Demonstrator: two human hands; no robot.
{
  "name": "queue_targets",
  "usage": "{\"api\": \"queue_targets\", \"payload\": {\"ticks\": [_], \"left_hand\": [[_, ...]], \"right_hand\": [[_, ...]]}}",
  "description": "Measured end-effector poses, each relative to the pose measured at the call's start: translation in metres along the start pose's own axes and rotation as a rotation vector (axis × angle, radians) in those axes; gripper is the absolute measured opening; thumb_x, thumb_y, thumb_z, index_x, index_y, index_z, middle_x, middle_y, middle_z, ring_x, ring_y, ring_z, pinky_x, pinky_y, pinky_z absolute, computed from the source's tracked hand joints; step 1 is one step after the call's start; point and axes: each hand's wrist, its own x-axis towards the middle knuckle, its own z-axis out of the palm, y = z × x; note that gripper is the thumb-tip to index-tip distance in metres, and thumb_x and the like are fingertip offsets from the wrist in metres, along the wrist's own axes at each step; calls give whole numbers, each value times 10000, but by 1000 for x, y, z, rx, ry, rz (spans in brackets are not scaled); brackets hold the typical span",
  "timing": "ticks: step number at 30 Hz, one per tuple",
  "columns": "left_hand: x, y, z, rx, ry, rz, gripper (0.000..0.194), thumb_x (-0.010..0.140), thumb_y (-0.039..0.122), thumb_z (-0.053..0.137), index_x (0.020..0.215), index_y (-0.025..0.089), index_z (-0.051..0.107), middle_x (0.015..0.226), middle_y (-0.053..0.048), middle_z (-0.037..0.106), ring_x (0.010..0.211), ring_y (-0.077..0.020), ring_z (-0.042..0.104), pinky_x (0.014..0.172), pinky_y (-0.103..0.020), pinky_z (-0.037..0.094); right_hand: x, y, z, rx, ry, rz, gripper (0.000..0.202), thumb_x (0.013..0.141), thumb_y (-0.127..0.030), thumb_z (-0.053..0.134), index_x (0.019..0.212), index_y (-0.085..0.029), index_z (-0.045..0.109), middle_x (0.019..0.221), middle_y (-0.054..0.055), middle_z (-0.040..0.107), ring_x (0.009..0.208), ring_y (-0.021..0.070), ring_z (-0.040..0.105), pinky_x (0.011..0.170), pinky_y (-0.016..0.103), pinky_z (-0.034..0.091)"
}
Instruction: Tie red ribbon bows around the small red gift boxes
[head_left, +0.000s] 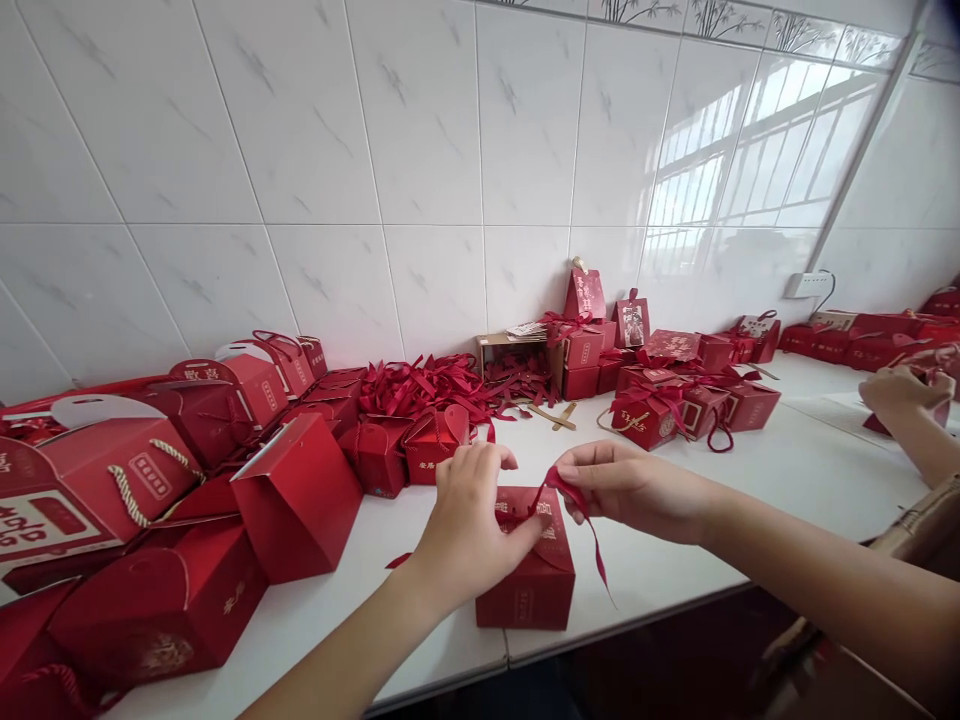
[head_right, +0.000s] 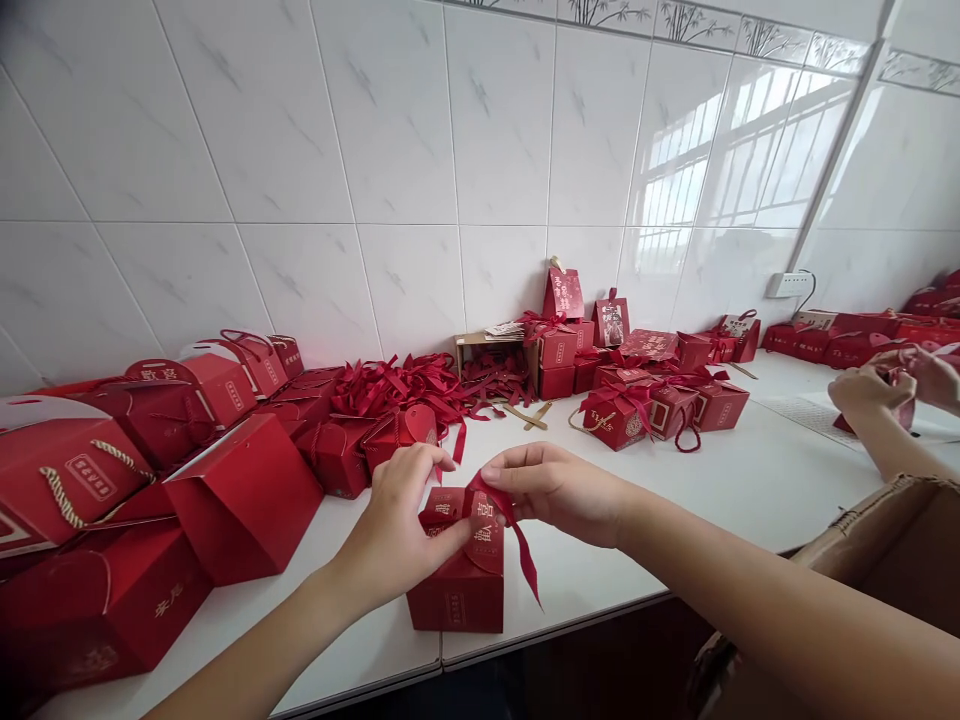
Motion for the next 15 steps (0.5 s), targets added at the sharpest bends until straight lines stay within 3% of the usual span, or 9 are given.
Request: {"api": "queue_targets", "payload": {"ticks": [5, 9, 12, 15], "left_hand": [[8, -4, 3, 136, 200, 88, 322, 736, 233, 571, 1029, 199, 442, 975, -69, 572, 944, -247, 519, 855, -412, 346], [7, -2, 2, 168, 303, 63, 312, 731, 253, 566, 1009, 195, 437, 980, -80, 575, 961, -259, 522, 865, -415, 334], [5, -1, -4, 101, 228, 23, 317, 721, 259, 565, 1012, 204, 453, 979, -66, 573, 958, -256, 521, 883, -425, 323], [5, -10, -14, -149, -17, -18, 336, 692, 242, 565, 1015, 224, 475, 1036, -48, 558, 1020, -245, 494, 931, -410, 319]], "right_hand": [[2, 9, 3, -173, 74, -56, 247, 698, -371, 754, 744, -142, 673, 658, -8, 602, 614, 95, 518, 651, 252, 415], [10, 25, 5, -263, 139, -69, 434, 687, -437, 745, 1019, -178, 637, 732, -6, 641, 695, 128, 565, 698, 279, 428], [17, 32, 12, -333, 133, -81, 421, 681, -490, 724, 930, -157, 658, 723, 2, 628, 689, 135, 554, 694, 286, 428], [22, 35, 20, -382, 199, -96, 407, 668, -543, 702, 748, -150, 631, 703, 5, 610, 665, 135, 536, 665, 283, 419]]}}
